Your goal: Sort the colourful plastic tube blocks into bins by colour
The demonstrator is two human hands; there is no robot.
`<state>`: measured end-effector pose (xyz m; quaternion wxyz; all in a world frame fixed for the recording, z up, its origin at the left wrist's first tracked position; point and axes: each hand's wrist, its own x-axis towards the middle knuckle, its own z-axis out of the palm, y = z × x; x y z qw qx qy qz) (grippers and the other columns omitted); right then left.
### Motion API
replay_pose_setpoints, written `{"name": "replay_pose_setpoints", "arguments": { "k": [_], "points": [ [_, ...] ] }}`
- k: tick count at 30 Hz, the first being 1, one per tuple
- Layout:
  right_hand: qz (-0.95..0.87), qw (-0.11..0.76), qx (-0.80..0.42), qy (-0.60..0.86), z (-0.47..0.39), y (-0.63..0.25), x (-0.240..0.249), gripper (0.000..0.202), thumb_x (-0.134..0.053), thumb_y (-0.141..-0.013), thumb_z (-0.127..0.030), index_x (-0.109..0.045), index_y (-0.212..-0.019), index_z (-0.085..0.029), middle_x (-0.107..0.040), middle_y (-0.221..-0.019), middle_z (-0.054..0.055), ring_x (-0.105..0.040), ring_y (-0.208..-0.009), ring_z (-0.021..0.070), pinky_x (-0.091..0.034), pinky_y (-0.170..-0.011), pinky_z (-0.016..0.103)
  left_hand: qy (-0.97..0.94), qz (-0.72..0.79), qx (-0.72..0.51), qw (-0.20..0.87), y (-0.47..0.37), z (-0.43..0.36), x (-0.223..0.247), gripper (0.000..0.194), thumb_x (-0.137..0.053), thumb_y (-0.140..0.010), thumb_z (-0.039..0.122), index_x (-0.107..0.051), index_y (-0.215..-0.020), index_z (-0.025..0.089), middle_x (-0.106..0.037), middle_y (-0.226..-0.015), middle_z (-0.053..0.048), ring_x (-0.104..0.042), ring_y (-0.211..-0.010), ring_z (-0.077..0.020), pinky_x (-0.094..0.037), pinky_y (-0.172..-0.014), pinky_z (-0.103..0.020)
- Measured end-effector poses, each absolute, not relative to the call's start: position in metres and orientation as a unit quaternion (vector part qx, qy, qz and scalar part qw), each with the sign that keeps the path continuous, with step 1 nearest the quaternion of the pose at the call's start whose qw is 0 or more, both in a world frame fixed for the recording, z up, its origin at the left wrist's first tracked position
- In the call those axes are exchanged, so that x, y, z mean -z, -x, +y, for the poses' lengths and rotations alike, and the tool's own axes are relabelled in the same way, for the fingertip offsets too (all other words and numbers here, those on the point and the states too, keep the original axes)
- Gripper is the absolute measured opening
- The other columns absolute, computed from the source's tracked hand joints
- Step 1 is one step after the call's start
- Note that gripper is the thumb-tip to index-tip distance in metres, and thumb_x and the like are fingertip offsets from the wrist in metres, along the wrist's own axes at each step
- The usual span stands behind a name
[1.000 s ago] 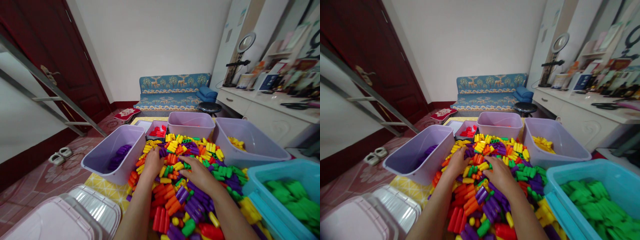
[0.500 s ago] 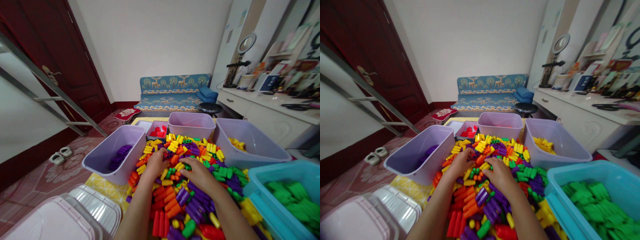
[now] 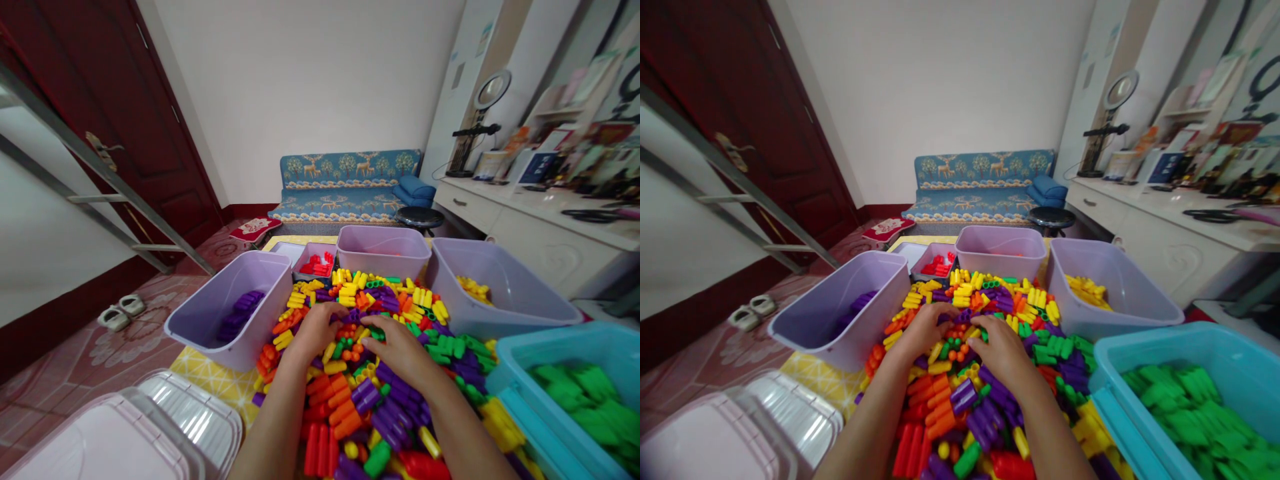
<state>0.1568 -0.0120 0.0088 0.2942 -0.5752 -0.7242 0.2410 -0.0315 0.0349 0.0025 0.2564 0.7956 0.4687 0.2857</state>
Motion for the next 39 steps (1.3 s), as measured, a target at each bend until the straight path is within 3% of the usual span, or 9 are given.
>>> {"name": "replay_pose_setpoints", "arguments": {
  "k": [6, 12, 20, 25, 28, 31, 33, 36, 39],
  "points": [
    [-0.701, 0.37, -0.303, 0.528, -0.009, -0.156, -0.011, 0.038, -0.058, -0.074, -0.017, -0.063, -0.111, -0.021, -0.068, -0.108, 0.005, -0.064, -0.094, 0.0199, -0.048, -0.087, 0.034, -0.784, 0.388, -0.334, 0.351, 0.021, 0.025, -0.023, 0.026, -0.054, -0.075, 0.006, -0.072, -0.091, 0.015, -0.071, -0.086, -0.004, -0.064, -0.079, -0.0147, -0.049, -0.076, -0.024],
    [-0.696, 0.347, -0.305, 0.549, -0.01, -0.153, -0.015, 0.032, -0.058, -0.073, -0.02, -0.065, -0.105, -0.018, -0.071, -0.096, 0.006, -0.066, -0.083, 0.0214, -0.05, -0.075, 0.032, -0.779, 0.328, -0.319, 0.429, 0.015, 0.015, -0.035, 0.033, -0.053, -0.079, 0.008, -0.064, -0.109, 0.016, -0.068, -0.103, -0.006, -0.062, -0.095, -0.0161, -0.048, -0.086, -0.026],
    [-0.705, 0.318, -0.249, 0.582, -0.007, -0.159, -0.007, 0.023, -0.062, -0.072, -0.021, -0.066, -0.095, -0.019, -0.071, -0.094, 0.007, -0.065, -0.089, 0.0231, -0.048, -0.078, 0.033, -0.805, 0.321, -0.296, 0.402, 0.01, 0.009, -0.034, 0.057, -0.049, -0.07, -0.002, -0.055, -0.121, 0.022, -0.064, -0.114, -0.005, -0.058, -0.105, -0.0168, -0.044, -0.094, -0.029],
    [-0.684, 0.325, -0.255, 0.602, -0.006, -0.164, -0.007, 0.031, -0.06, -0.075, -0.028, -0.063, -0.105, -0.02, -0.07, -0.099, 0.005, -0.066, -0.077, 0.0194, -0.05, -0.073, 0.032, -0.769, 0.423, -0.346, 0.331, 0.015, 0.019, -0.027, 0.051, -0.052, -0.069, -0.002, -0.06, -0.114, 0.02, -0.067, -0.106, -0.006, -0.062, -0.097, -0.0184, -0.048, -0.085, -0.029],
    [-0.691, 0.33, -0.236, 0.598, -0.007, -0.161, -0.009, 0.035, -0.059, -0.075, -0.023, -0.062, -0.11, -0.02, -0.067, -0.109, 0.006, -0.064, -0.091, 0.0209, -0.048, -0.084, 0.036, -0.738, 0.484, -0.368, 0.293, 0.02, 0.028, -0.02, 0.039, -0.055, -0.071, 0.003, -0.064, -0.107, 0.015, -0.069, -0.095, -0.007, -0.065, -0.086, -0.0185, -0.051, -0.078, -0.029],
    [-0.755, 0.317, -0.199, 0.538, -0.011, -0.155, -0.008, 0.05, -0.053, -0.073, -0.011, -0.058, -0.121, -0.022, -0.058, -0.126, 0.006, -0.049, -0.12, 0.0219, -0.035, -0.104, 0.039, -0.705, 0.509, -0.383, 0.313, 0.024, 0.033, -0.017, 0.031, -0.054, -0.077, 0.01, -0.064, -0.105, 0.013, -0.07, -0.084, -0.007, -0.066, -0.071, -0.0162, -0.052, -0.067, -0.027],
    [-0.795, 0.288, -0.188, 0.499, -0.013, -0.151, -0.006, 0.059, -0.046, -0.072, -0.002, -0.055, -0.127, -0.022, -0.052, -0.134, 0.006, -0.041, -0.127, 0.0203, -0.03, -0.108, 0.038, -0.698, 0.509, -0.388, 0.323, 0.025, 0.033, -0.02, 0.027, -0.053, -0.079, 0.015, -0.065, -0.103, 0.013, -0.071, -0.083, -0.006, -0.066, -0.068, -0.0154, -0.052, -0.064, -0.025],
    [-0.82, 0.252, -0.17, 0.485, -0.015, -0.146, -0.004, 0.061, -0.038, -0.07, 0.004, -0.059, -0.121, -0.021, -0.056, -0.129, 0.007, -0.044, -0.123, 0.0194, -0.033, -0.105, 0.034, -0.716, 0.504, -0.382, 0.296, 0.023, 0.029, -0.027, 0.023, -0.053, -0.081, 0.02, -0.068, -0.096, 0.013, -0.071, -0.084, -0.006, -0.066, -0.073, -0.0167, -0.051, -0.067, -0.026],
    [-0.809, 0.24, -0.156, 0.513, -0.015, -0.146, -0.007, 0.045, -0.041, -0.072, 0.0, -0.065, -0.104, -0.019, -0.064, -0.109, 0.008, -0.054, -0.108, 0.0211, -0.041, -0.093, 0.033, -0.738, 0.485, -0.369, 0.292, 0.02, 0.025, -0.032, 0.022, -0.051, -0.082, 0.021, -0.069, -0.092, 0.013, -0.07, -0.081, -0.005, -0.065, -0.075, -0.0169, -0.05, -0.069, -0.025]
  ]
}}
